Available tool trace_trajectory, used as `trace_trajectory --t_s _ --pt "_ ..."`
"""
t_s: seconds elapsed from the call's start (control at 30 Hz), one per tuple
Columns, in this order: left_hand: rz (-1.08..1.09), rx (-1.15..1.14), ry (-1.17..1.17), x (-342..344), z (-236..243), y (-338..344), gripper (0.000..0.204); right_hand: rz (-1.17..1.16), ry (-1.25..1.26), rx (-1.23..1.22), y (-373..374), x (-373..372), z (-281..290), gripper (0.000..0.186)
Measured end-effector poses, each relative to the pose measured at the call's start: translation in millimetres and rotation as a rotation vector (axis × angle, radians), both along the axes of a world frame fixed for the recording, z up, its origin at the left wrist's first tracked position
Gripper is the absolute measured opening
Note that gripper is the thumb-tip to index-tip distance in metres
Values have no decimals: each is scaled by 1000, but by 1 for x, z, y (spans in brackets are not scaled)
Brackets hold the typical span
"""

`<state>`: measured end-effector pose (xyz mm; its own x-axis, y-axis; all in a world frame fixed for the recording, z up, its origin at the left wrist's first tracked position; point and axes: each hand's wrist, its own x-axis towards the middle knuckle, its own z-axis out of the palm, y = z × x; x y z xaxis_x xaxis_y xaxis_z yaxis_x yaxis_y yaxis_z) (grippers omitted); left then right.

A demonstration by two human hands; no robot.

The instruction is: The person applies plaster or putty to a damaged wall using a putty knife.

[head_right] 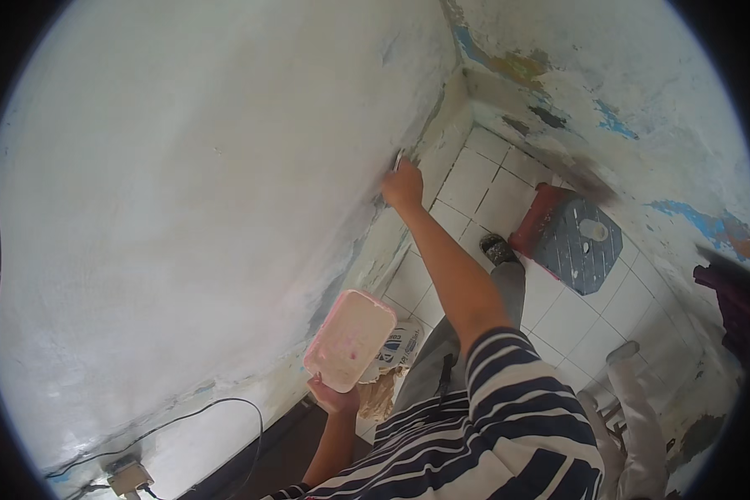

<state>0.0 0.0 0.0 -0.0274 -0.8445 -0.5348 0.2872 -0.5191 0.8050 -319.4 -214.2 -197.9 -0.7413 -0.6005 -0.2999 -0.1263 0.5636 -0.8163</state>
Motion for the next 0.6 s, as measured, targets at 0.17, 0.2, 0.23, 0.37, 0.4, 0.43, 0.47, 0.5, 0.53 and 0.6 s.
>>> trace_trajectory --t_s 0.17,0.2,0.23,0.37,0.4,0.43,0.47,0.5,0.53,0.6 --pt "47 21 90 -11 12 -3 58 -173 -520 -154 52 -22 6 26" --pt "50 37 -4 -9 14 -3 58 -190 -408 -89 47 -26 0 26" --pt "65 46 -52 -10 11 -3 57 -208 -282 -39 42 -35 -7 26" --pt "151 33 -54 -20 -2 -1 57 -25 -44 30 -21 -41 -17 29" --pt "131 25 -111 -24 -4 -2 57 -20 -52 25 -22 -47 -16 29" --pt "153 14 -84 -28 -5 -3 57 -34 -271 -86 -20 -51 -15 30" --pt "224 52 -47 -35 -3 -3 56 -51 -485 -201 -18 -57 -13 32" --pt "175 1 -51 -42 0 -4 56 -51 -485 -201 -6 -64 -13 32" --pt "162 -5 -71 -52 4 -3 57 -142 -599 -195 17 -69 -14 33" --pt "157 -10 -92 -68 8 -5 57 -228 -716 -186 32 -77 -25 34"
